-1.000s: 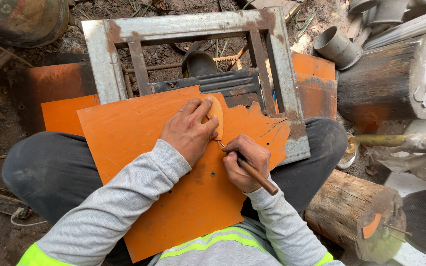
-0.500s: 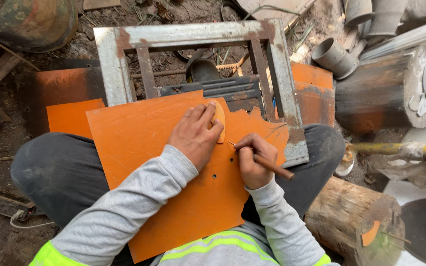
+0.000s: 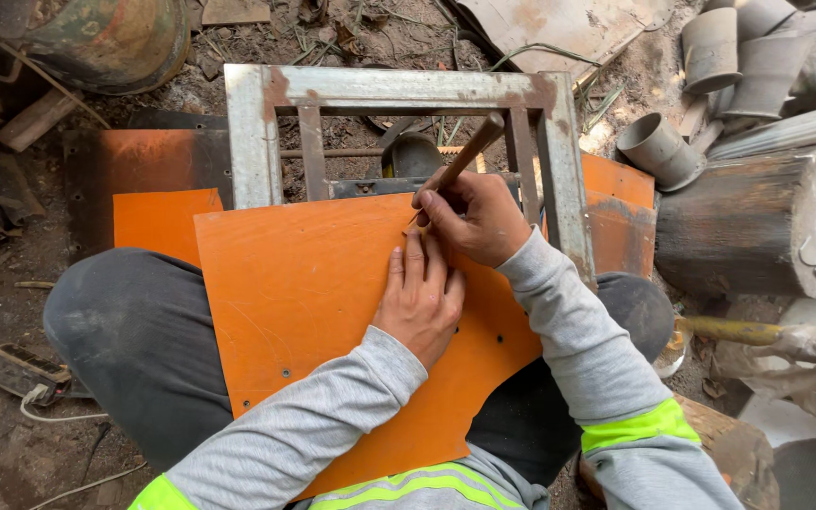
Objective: The person uses a small knife to cut a curved shape out of an orange sheet resting on their lap. They repeatedly trace the outline and remove small pieces of the material.
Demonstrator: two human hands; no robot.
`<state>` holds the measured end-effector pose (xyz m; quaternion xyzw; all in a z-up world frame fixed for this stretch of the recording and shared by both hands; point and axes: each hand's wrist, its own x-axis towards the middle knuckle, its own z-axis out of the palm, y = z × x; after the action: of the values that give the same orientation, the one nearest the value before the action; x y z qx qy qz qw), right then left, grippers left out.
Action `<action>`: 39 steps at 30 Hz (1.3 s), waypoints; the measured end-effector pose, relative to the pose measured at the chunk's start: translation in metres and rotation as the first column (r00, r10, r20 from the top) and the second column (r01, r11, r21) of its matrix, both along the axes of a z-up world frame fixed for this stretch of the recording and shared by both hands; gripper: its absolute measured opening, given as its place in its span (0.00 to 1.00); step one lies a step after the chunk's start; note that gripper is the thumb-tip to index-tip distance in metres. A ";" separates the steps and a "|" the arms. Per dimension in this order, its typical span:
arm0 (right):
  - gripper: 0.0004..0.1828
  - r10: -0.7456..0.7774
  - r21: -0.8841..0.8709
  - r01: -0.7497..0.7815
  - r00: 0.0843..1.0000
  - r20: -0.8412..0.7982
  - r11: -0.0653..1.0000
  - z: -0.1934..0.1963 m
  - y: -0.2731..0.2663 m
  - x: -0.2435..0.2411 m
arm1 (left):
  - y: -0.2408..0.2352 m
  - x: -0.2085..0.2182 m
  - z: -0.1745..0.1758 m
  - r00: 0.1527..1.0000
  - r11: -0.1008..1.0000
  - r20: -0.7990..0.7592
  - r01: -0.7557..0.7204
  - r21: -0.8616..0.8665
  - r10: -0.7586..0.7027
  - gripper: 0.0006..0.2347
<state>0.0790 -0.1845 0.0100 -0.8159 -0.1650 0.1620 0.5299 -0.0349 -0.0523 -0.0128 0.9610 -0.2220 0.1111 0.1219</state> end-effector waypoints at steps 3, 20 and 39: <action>0.08 0.065 -0.009 -0.066 0.997 -0.048 0.998 -0.005 0.005 0.008 | 0.002 0.000 0.001 1.000 1.000 -0.007 -0.002 -0.018 0.002 0.11; 0.07 0.140 -0.068 -0.144 0.988 -0.058 0.987 -0.005 0.007 0.014 | 0.002 0.002 0.004 1.000 1.000 -0.027 0.010 -0.014 -0.010 0.09; 0.08 -0.145 0.370 0.210 0.970 -0.197 0.905 -0.030 -0.034 0.015 | 0.001 0.006 0.005 0.999 0.999 -0.035 -0.013 -0.036 0.011 0.08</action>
<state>0.0936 -0.2187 -0.0203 -0.6904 -0.0742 0.1439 0.7051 -0.0287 -0.0515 -0.0073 0.9617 -0.2119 0.0990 0.1426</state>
